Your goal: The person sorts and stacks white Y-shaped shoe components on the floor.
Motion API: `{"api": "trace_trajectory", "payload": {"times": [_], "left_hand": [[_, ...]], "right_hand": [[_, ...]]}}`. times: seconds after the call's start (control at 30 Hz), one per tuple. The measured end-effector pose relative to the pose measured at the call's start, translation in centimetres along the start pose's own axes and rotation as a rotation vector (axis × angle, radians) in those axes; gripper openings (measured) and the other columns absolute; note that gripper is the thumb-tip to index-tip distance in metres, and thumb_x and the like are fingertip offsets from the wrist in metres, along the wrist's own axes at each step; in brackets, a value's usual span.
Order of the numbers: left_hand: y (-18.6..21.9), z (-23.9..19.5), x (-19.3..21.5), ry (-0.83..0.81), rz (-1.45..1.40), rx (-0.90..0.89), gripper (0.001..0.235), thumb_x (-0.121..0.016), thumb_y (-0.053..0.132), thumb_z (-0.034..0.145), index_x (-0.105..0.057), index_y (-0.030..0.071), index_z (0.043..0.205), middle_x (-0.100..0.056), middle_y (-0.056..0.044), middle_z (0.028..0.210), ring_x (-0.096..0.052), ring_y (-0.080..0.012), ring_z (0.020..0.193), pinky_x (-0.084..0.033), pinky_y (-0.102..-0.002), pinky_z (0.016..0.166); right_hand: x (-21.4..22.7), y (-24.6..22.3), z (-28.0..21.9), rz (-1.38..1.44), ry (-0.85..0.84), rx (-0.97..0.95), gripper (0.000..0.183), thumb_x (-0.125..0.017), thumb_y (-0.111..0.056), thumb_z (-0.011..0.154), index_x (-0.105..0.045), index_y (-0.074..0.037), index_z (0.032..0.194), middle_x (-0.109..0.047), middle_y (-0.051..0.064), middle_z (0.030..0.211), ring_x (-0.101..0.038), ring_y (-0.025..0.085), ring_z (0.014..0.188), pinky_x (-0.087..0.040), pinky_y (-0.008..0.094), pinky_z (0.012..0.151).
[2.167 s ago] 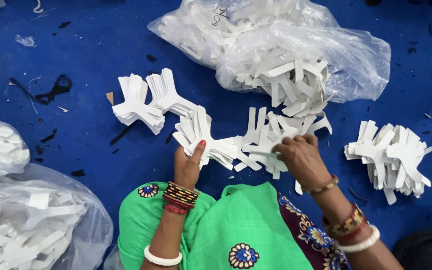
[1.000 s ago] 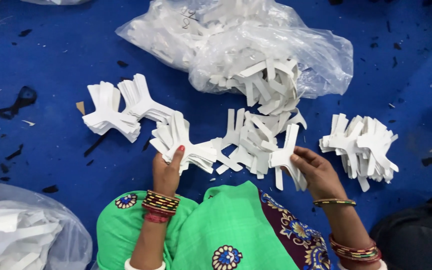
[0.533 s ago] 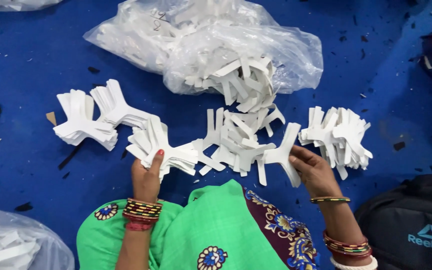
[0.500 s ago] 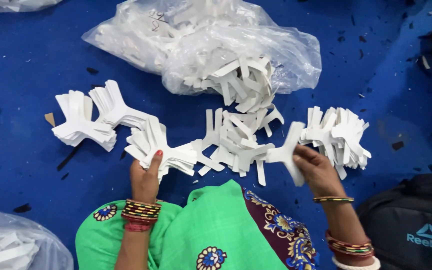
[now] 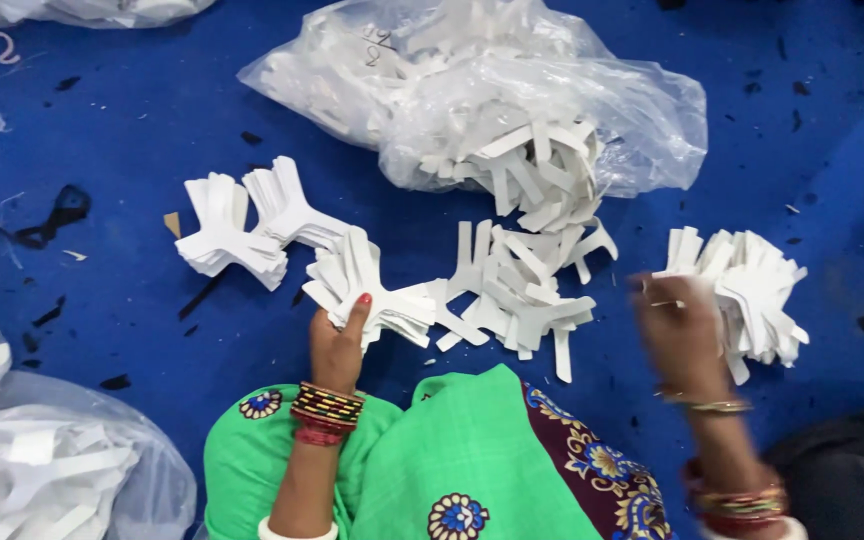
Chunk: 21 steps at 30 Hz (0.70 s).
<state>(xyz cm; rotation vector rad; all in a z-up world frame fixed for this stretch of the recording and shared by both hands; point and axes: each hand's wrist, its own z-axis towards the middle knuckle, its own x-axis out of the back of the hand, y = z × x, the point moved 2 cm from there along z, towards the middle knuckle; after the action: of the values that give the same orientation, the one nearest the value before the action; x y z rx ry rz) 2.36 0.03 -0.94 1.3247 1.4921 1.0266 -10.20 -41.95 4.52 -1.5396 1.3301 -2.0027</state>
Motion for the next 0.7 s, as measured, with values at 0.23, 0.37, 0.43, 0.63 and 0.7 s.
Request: {"api": "trace_trajectory", "payload": {"times": [0.23,0.37,0.43,0.63,0.7], "left_hand": [[0.0,-0.4,0.3,0.022,-0.015,0.012,0.035,-0.071,0.02,0.093,-0.068,-0.005,0.118,-0.075,-0.008,0.107,-0.068,-0.0135,0.092,-0.052,-0.028,0.081],[-0.1,-0.4,-0.3,-0.008,-0.023,0.017,0.033,-0.072,0.02,0.094,-0.07,-0.004,0.116,-0.075,-0.009,0.104,-0.067,-0.0132,0.088,-0.052,-0.028,0.076],[-0.5,-0.2,-0.7,0.018,-0.017,0.042,0.032,-0.073,0.019,0.093,-0.07,-0.004,0.114,-0.075,-0.009,0.102,-0.067,-0.0133,0.085,-0.052,-0.029,0.074],[-0.7,-0.6,-1.2,-0.136,-0.205,0.218,0.035,-0.072,0.019,0.091,-0.069,-0.002,0.119,-0.075,-0.006,0.1,-0.069,-0.0122,0.085,-0.054,-0.028,0.075],[-0.4,-1.0,-1.8,-0.352,-0.088,0.317,0.035,-0.071,0.02,0.094,-0.069,-0.004,0.119,-0.076,-0.009,0.098,-0.069,-0.0142,0.081,-0.054,-0.029,0.072]], "right_hand": [[-10.3,-10.4,-3.3,-0.379,-0.188,0.265,0.041,-0.079,-0.02,0.079,-0.072,-0.004,0.116,-0.065,0.015,0.098,-0.065,0.033,0.087,-0.053,0.042,0.075],[-9.9,-8.7,-3.0,-0.471,-0.185,0.227,0.023,-0.077,-0.021,0.085,-0.073,-0.007,0.102,-0.066,0.013,0.091,-0.066,0.032,0.083,-0.052,0.042,0.073],[-8.6,-9.4,-2.9,-0.44,-0.216,0.2,0.016,-0.076,-0.021,0.088,-0.073,-0.008,0.097,-0.068,0.011,0.088,-0.067,0.03,0.078,-0.053,0.04,0.07],[-6.1,-16.8,-4.1,-0.081,-0.263,0.137,0.016,-0.072,-0.009,0.091,-0.071,-0.006,0.107,-0.073,0.013,0.081,-0.071,0.027,0.072,-0.054,0.036,0.062],[-6.6,-18.7,-4.6,0.051,-0.218,0.515,0.017,-0.073,-0.004,0.088,-0.07,-0.005,0.104,-0.076,0.009,0.099,-0.077,0.021,0.087,-0.06,0.031,0.073]]}}
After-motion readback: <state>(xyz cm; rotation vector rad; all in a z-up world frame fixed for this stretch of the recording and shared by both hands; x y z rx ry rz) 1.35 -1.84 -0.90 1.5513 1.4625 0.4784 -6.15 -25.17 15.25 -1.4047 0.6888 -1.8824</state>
